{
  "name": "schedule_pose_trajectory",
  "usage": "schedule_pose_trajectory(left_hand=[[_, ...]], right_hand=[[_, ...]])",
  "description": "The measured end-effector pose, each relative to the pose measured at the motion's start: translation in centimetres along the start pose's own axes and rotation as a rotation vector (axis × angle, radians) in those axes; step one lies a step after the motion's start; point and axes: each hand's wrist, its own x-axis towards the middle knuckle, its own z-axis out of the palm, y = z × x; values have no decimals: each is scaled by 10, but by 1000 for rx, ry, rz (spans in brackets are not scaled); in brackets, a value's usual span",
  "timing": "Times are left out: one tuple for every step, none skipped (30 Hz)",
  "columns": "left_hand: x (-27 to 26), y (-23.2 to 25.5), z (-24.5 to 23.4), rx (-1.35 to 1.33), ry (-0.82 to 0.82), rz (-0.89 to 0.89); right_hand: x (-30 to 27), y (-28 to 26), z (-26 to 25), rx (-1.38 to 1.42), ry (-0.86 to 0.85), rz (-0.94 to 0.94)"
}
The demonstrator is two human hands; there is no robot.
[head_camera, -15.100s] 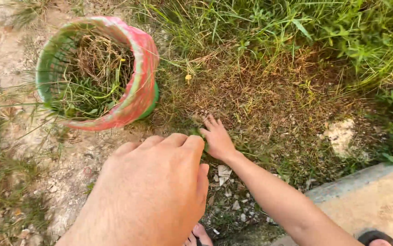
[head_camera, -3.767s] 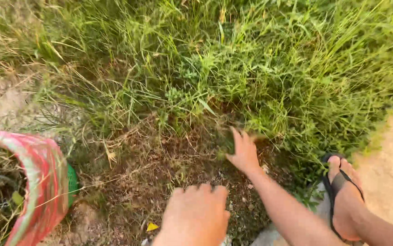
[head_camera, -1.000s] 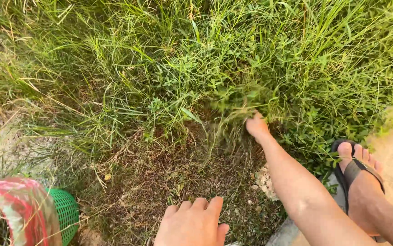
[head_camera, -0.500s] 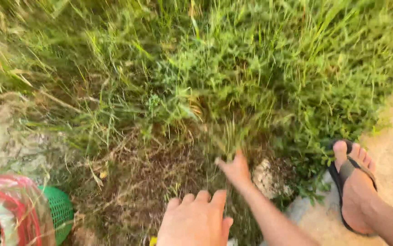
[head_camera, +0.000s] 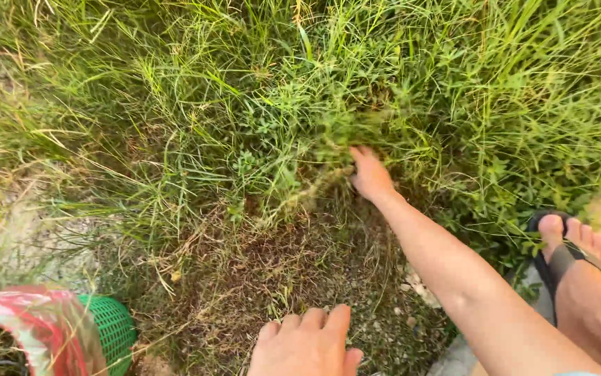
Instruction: Manually pulling weeds from the ground and placing them into a basket.
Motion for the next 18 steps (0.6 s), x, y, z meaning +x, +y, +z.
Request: schedule_pose_trajectory(left_hand=[[5,2,0,-7,-31,6],[10,6,2,-3,-72,24],[14,6,9,15,-86,31],[18,6,13,18,-68,45],[20,5,18,20,-51,59],[22,4,17,27,-36,58],[23,1,16,65,-67,57],[24,-2,19,91,-105,56],[23,-3,15,86,-95,54],[17,-3,15,41,-61,40],[11,-4,15,-4,-26,24],[12,-7,18,-10,-21,34],[11,-9,19,-9,1,43],[12,-10,17,-9,38,62],[8,-8,6,-16,57,81],[1,-8,-1,-30,46,59],[-6,-7,-8,-44,35,36],[-11,-7,-8,-55,36,43]], right_hand=[[19,11,29,-7,-36,-119],[32,30,55,-17,-68,-221],[20,18,34,-12,-63,-197],[14,3,11,198,-130,38],[7,-13,-13,408,-197,272],[12,-9,-10,410,-184,262],[16,-6,-7,473,-84,265],[16,-3,-1,529,4,267],[28,0,-1,527,4,256],[28,5,5,609,38,420],[28,8,12,687,73,586],[9,11,8,676,76,583],[-9,13,4,725,-2,681],[-19,17,-8,764,-68,771],[-42,23,-14,747,-50,757],[-69,25,-15,878,-212,758],[-96,29,-15,1004,-379,753],[-126,25,6,990,-380,753]])
